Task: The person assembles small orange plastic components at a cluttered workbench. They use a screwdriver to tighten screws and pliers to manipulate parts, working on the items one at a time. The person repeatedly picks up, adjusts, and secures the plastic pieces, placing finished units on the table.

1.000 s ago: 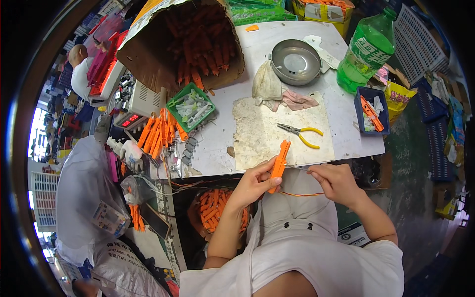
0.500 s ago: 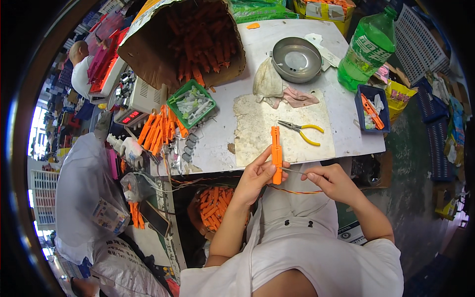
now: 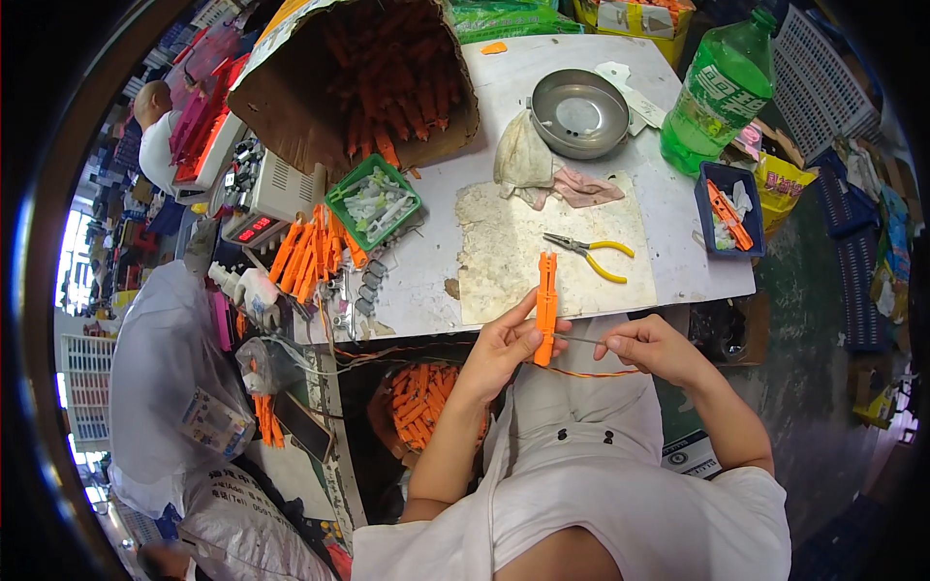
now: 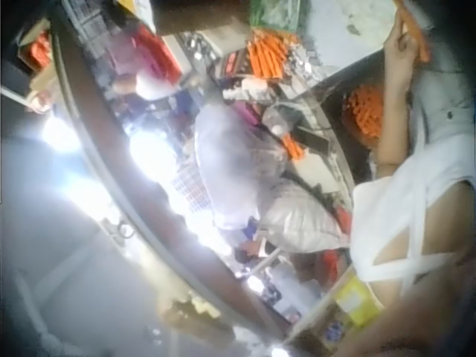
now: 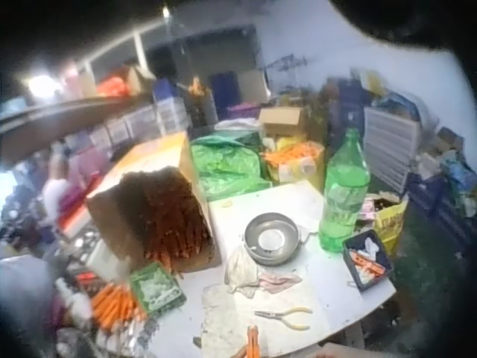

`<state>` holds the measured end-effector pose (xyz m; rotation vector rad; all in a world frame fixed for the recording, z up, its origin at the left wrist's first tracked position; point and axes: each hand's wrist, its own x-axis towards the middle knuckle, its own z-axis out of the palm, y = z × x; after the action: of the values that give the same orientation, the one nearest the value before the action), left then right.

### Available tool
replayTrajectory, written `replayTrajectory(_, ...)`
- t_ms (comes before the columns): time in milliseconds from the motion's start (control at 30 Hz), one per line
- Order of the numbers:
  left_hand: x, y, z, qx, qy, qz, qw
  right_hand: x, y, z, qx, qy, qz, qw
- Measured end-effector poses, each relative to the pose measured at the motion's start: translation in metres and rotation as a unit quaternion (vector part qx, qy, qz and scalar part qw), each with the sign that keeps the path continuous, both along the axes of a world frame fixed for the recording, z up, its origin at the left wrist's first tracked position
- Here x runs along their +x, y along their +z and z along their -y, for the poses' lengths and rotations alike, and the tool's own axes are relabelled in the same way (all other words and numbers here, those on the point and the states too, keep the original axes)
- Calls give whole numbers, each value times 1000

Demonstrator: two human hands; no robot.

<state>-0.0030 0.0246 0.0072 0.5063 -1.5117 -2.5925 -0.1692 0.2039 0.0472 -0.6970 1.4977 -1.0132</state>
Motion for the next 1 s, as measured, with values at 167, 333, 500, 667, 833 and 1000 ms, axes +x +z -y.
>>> replayTrajectory(167, 1, -2, 0, -24, -23, 13, 999, 15, -13, -3, -191, 1, -353, 916)
replayTrajectory(333, -1, -5, -1, 9, 5, 2, 1000, 22, 7, -7, -192, 83, -594, 776)
replayTrajectory(500, -3, -4, 5, 101, 58, -13, 993, 22, 31, -20, -308, -135, -147, 930)
replayTrajectory(667, -9, -1, 5, 83, 78, 15, 993, 49, 123, -28, -812, -172, 182, 526)
replayTrajectory(833, -16, 8, 1, 9, 96, 19, 995, 64, 151, 29, -941, -85, 111, 309)
replayTrajectory(1000, -10, -4, 9, 48, 84, -15, 995, 80, 142, 21, -912, -135, 182, 343)
